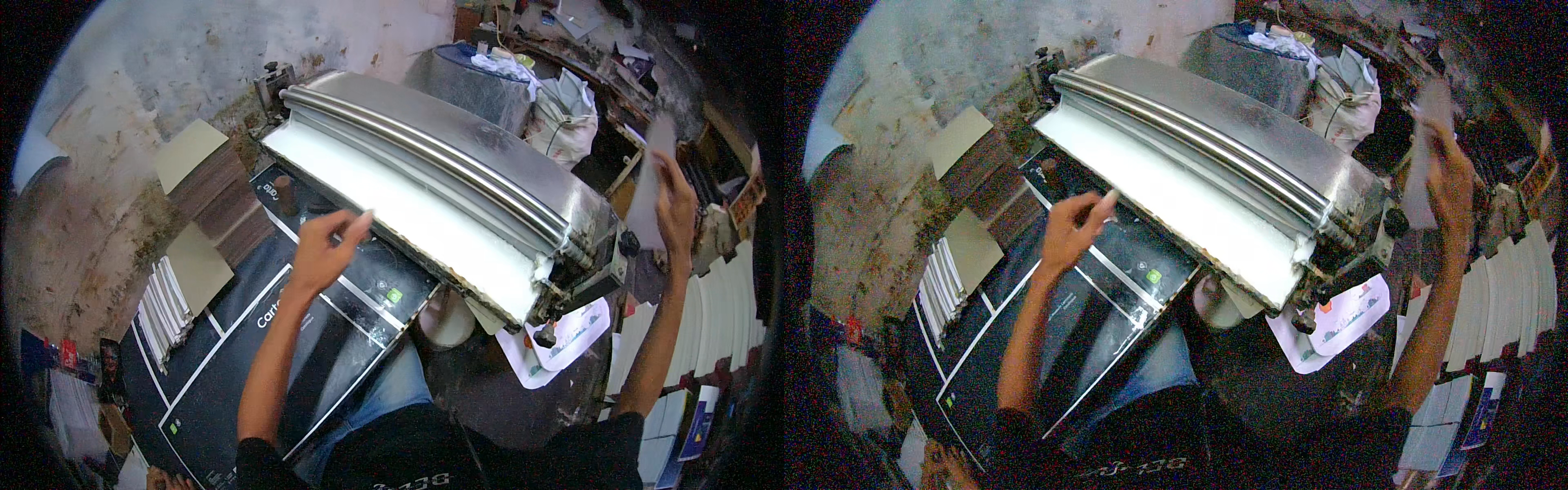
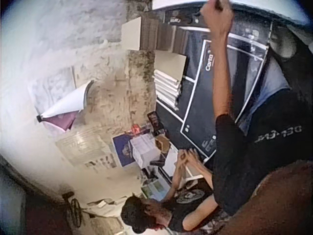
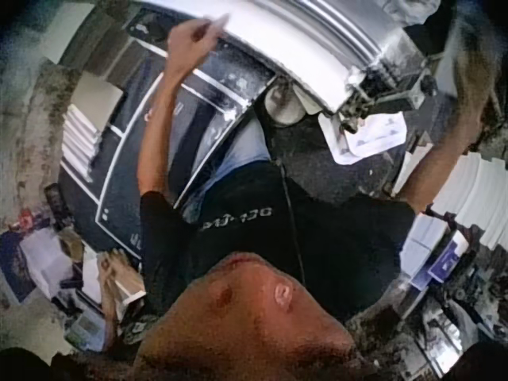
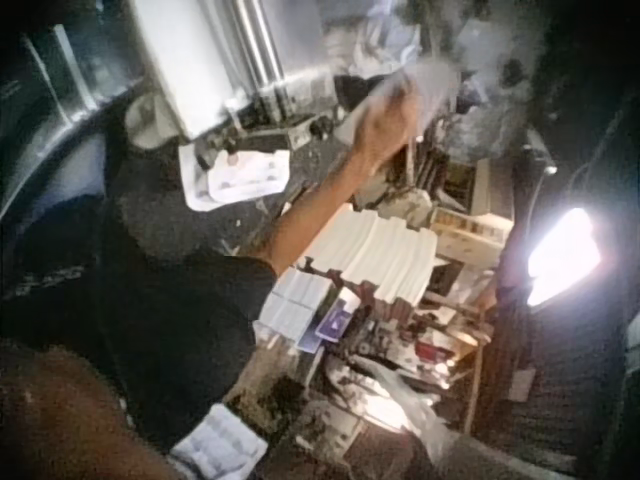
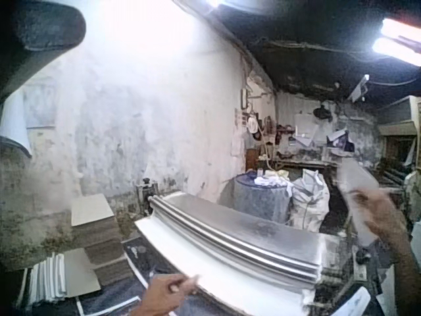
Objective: The person assembles book covers by applying glue to cardboard sheets using a machine, then manually placing the cardboard onto printed paper sheets and folding the edges to secure them.
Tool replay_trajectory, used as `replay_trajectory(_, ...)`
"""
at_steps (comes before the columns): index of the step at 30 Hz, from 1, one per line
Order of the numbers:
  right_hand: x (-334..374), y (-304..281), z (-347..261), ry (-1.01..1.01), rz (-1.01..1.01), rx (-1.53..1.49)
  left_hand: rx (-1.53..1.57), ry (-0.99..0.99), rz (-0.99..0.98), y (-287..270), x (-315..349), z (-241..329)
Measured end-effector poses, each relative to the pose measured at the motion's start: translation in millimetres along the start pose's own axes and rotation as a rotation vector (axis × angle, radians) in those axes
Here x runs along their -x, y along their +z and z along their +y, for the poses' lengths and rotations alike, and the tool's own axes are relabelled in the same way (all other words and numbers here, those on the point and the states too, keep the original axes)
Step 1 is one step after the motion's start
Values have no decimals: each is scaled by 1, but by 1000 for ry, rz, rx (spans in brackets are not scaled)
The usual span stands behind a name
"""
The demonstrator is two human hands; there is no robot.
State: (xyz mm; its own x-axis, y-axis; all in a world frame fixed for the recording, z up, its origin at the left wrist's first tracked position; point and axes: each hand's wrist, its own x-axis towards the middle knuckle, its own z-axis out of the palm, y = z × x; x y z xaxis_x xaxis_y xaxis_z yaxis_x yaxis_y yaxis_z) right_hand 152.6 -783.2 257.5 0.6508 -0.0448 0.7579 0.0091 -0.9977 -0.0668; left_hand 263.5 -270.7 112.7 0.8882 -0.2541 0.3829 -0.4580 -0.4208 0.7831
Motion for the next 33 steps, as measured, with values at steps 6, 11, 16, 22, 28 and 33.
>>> replay_trajectory(6,-69,87,-152,-571,-281,4,459,-110,-204,54,-80,69)
replay_trajectory(11,-62,133,-265,-597,-609,-31,615,-195,-83,60,-123,35)
replay_trajectory(16,-124,155,-229,-368,-823,-479,593,-314,35,26,-151,-4)
replay_trajectory(22,-113,250,-176,-312,-1014,-377,268,-100,-50,61,-193,-83)
replay_trajectory(28,-123,321,-205,-464,-1007,-535,-342,151,267,75,-209,-139)
replay_trajectory(33,-133,343,-77,-398,-1078,-539,632,-140,290,111,-204,-52)
